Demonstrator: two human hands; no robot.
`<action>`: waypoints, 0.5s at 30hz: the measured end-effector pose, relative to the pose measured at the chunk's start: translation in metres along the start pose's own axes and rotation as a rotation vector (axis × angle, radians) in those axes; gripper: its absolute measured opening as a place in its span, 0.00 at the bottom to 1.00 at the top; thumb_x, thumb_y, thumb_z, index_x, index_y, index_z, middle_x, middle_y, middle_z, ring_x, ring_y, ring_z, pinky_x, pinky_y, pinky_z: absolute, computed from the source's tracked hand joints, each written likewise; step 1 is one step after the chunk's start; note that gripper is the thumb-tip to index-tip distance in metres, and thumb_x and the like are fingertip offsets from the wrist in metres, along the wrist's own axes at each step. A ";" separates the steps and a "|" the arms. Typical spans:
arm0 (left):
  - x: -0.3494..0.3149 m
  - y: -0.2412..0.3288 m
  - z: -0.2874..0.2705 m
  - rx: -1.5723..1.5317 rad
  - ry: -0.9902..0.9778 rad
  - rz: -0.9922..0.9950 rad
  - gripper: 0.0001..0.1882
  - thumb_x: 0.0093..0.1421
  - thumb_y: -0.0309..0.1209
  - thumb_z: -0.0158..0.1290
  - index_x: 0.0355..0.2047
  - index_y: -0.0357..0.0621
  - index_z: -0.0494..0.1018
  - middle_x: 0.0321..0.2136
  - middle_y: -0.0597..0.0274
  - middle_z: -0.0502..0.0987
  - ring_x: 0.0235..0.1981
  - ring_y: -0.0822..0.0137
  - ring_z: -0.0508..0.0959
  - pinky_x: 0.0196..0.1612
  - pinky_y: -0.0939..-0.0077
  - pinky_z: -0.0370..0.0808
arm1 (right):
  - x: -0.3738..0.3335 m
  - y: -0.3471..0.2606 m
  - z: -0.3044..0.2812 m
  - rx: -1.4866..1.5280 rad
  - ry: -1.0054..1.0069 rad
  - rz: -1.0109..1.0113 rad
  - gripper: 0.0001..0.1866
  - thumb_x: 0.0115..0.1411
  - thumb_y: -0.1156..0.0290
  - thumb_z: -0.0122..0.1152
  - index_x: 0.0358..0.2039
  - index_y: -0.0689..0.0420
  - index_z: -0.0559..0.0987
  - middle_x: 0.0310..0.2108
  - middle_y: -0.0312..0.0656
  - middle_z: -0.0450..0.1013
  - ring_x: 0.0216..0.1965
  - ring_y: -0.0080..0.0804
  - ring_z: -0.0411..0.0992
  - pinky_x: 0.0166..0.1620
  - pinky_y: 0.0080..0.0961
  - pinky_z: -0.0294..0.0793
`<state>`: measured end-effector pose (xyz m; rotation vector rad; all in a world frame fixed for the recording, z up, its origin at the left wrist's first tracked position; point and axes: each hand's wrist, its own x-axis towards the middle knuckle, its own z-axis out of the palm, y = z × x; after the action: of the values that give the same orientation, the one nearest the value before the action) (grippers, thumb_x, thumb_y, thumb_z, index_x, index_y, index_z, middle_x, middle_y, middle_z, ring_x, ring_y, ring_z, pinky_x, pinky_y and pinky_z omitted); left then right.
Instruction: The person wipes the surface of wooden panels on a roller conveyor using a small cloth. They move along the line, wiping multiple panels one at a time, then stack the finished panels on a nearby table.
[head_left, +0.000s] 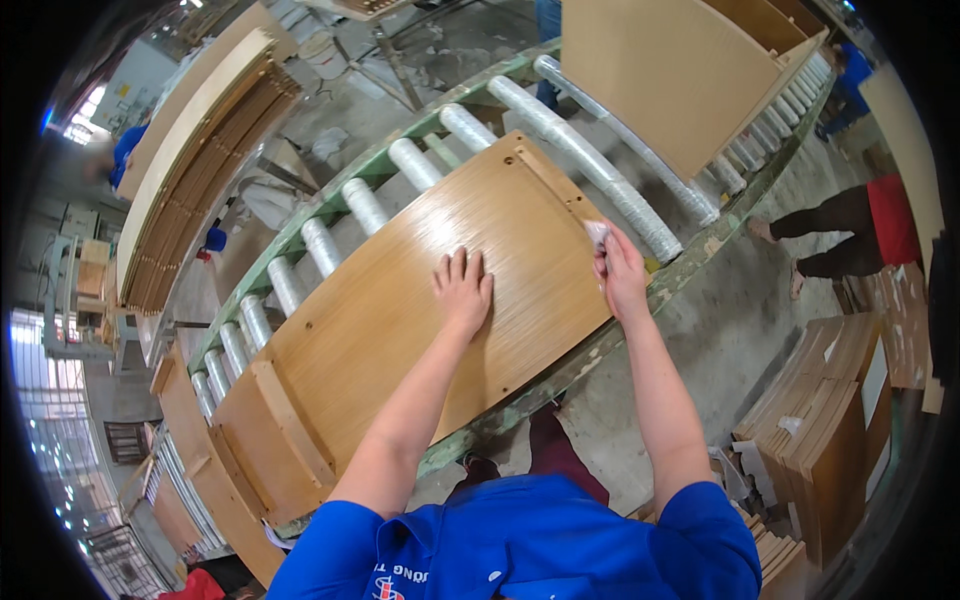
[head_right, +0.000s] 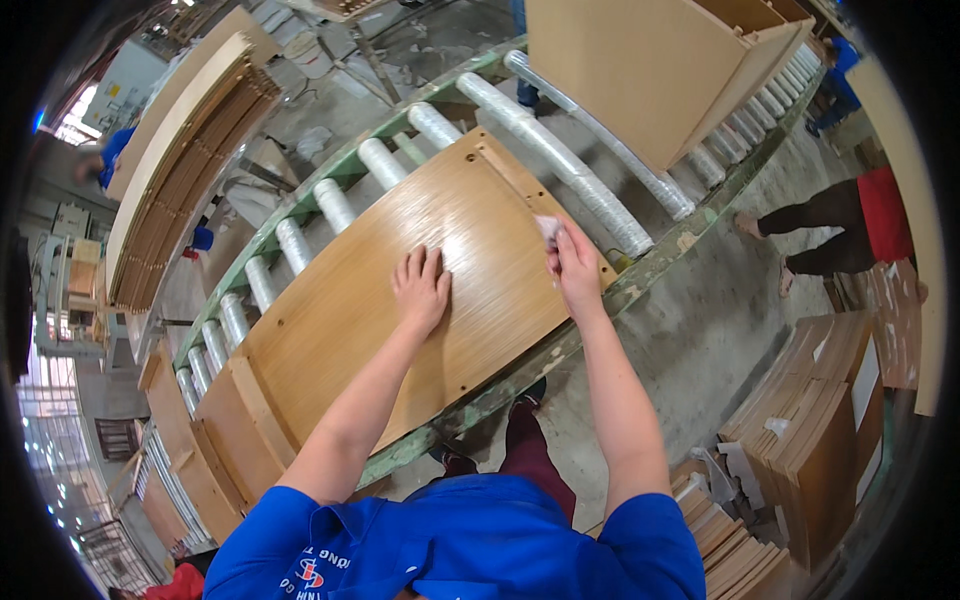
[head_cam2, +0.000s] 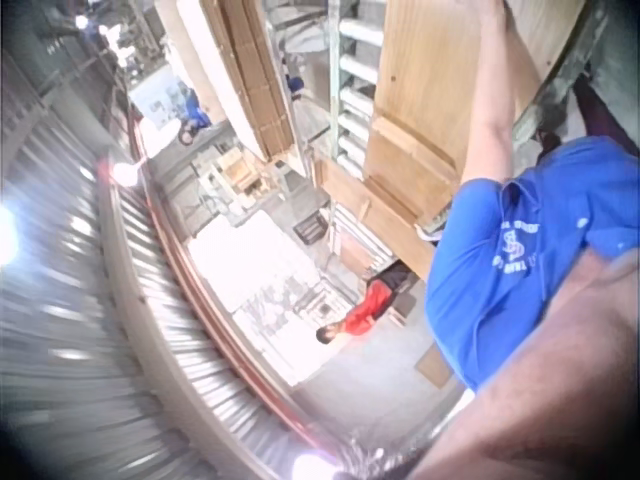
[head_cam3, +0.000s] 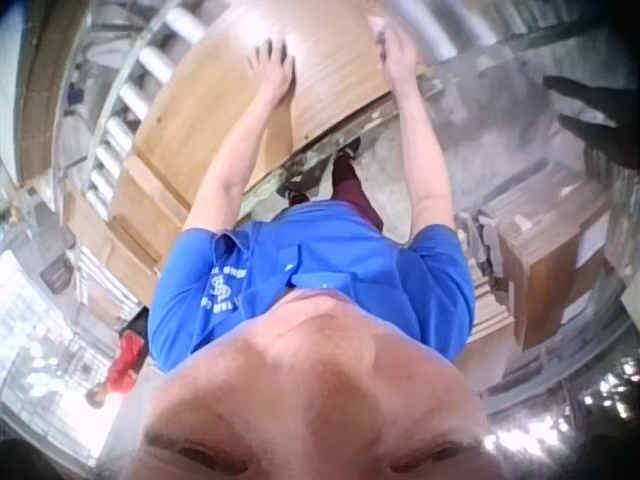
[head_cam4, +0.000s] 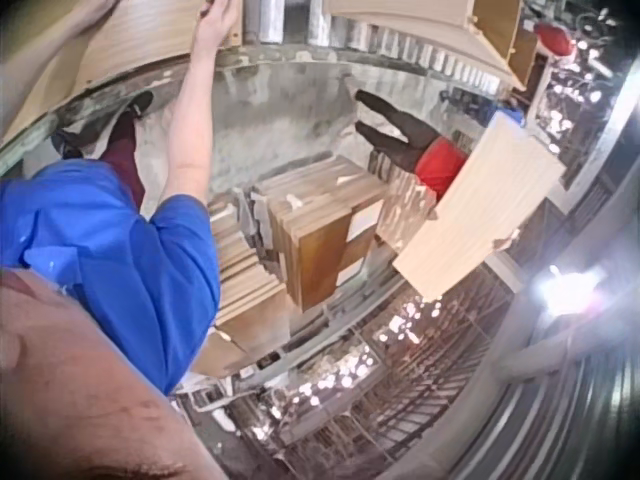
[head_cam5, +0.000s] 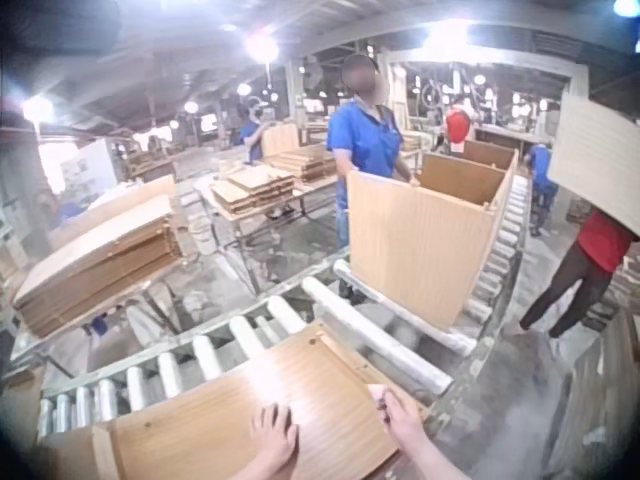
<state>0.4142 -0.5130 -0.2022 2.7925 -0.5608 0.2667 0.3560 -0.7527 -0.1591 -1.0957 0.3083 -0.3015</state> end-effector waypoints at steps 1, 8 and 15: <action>0.001 0.004 0.008 0.051 0.014 -0.012 0.23 0.57 0.41 0.46 0.52 0.51 0.63 0.54 0.57 0.60 0.58 0.53 0.55 0.59 0.54 0.49 | 0.021 -0.001 -0.006 -0.028 0.010 0.001 0.18 0.63 0.67 0.45 0.52 0.60 0.67 0.26 0.32 0.65 0.21 0.13 0.59 0.23 0.10 0.59; 0.013 0.009 0.009 0.024 -0.038 0.038 0.22 0.56 0.39 0.46 0.50 0.48 0.65 0.53 0.57 0.62 0.57 0.52 0.56 0.59 0.51 0.48 | 0.145 0.026 -0.012 -0.126 -0.070 0.036 0.17 0.62 0.68 0.46 0.50 0.59 0.69 0.25 0.32 0.66 0.22 0.12 0.61 0.24 0.09 0.62; 0.016 0.009 0.012 0.059 -0.109 0.042 0.23 0.55 0.38 0.45 0.50 0.46 0.65 0.54 0.55 0.61 0.58 0.51 0.55 0.60 0.51 0.46 | 0.210 0.053 0.009 -0.464 -0.033 -0.138 0.17 0.59 0.65 0.48 0.46 0.61 0.71 0.35 0.47 0.73 0.35 0.33 0.71 0.39 0.25 0.69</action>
<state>0.4265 -0.5300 -0.2075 2.8680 -0.6473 0.1420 0.5571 -0.8038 -0.2232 -1.5821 0.2808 -0.3433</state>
